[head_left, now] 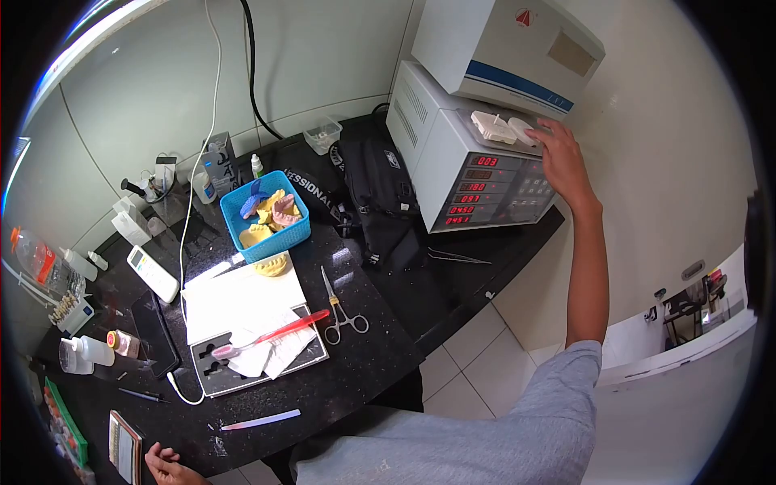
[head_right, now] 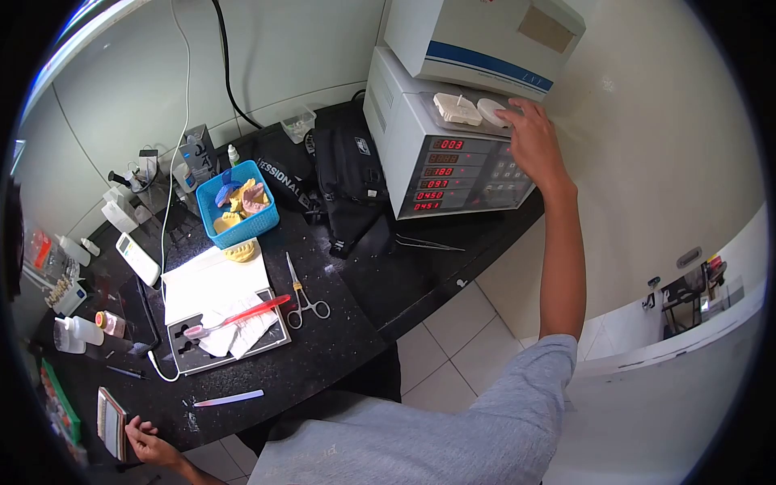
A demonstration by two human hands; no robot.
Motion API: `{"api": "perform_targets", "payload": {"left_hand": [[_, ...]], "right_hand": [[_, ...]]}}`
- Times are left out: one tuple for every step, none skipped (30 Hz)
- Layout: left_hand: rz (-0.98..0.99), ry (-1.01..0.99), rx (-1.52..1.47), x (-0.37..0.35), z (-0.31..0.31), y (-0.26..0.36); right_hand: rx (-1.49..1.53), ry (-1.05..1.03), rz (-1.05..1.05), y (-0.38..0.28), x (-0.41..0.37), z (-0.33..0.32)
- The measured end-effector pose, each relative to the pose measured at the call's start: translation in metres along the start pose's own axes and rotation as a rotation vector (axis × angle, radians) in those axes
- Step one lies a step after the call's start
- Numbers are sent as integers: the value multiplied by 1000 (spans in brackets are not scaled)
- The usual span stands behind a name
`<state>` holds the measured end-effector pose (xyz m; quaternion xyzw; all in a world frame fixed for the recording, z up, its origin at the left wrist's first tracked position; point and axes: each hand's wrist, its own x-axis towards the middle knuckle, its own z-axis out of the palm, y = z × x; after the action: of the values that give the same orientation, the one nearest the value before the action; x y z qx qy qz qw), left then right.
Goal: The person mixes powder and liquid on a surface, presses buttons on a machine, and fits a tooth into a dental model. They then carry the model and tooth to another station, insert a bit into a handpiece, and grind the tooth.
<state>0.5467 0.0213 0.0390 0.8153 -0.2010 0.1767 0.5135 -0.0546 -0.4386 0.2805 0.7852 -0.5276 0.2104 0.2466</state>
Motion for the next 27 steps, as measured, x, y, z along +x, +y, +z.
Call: {"api": "perform_targets", "payload": {"left_hand": [[0, 3, -3, 0, 0, 1], [0, 3, -2, 0, 0, 0], [7, 0, -10, 0, 0, -2], [15, -4, -17, 1, 0, -4], [15, -5, -16, 1, 0, -5], [16, -7, -20, 1, 0, -5], [16, -10, -23, 1, 0, -5], [16, -11, -23, 1, 0, -5], [5, -9, -23, 1, 0, -3], [-7, -7, -22, 1, 0, -3], [-7, -7, -22, 1, 0, -4], [4, -9, -28, 2, -1, -6], [14, -10, -34, 2, -1, -7], [14, -10, -34, 2, -1, -7], [16, -5, -28, 2, -1, -6], [19, -1, -23, 2, -1, -6], [19, -3, -22, 2, 0, -5], [22, 8, -22, 1, 1, -4], [25, 19, -22, 1, 1, -3], [25, 18, -21, 2, 1, -3], [18, 10, -13, 2, 0, -3], [11, 2, -5, 2, -1, -3], [11, 3, -5, 2, -1, -2], [10, 4, 7, 2, -1, 0], [10, 4, 18, 2, -1, 1], [10, 4, 19, 2, -2, 0], [11, -1, 21, 2, -2, -1]], "right_hand": [[4, -6, -1, 0, 0, 0], [4, -7, -1, 0, 1, 0], [12, -6, 5, -1, 1, -1], [20, -5, 10, -1, 1, -1], [19, -6, 12, 0, 1, 0], [28, 10, 4, 2, 3, 0], [36, 26, -3, 4, 4, 1], [36, 25, -3, 4, 5, 1], [58, 63, 28, 4, 7, -1], [81, 101, 58, 4, 8, -2], [81, 102, 57, 7, 10, -1], [89, 99, 99, 13, 11, -1], [97, 95, 141, 17, 12, -1], [97, 95, 140, 19, 13, 0], [134, 89, 149, 20, 14, 1], [171, 83, 160, 21, 15, 1], [171, 82, 160, 21, 15, 1], [189, 76, 144, 20, 16, 1], [207, 70, 129, 20, 16, 2], [208, 69, 129, 21, 17, 3], [222, 53, 140, 24, 18, 4], [236, 38, 150, 24, 19, 5], [237, 38, 149, 23, 19, 5], [225, 33, 160, 21, 19, 4], [214, 27, 171, 19, 19, 3], [214, 26, 172, 20, 19, 4], [202, 30, 158, 21, 20, 5]]}}
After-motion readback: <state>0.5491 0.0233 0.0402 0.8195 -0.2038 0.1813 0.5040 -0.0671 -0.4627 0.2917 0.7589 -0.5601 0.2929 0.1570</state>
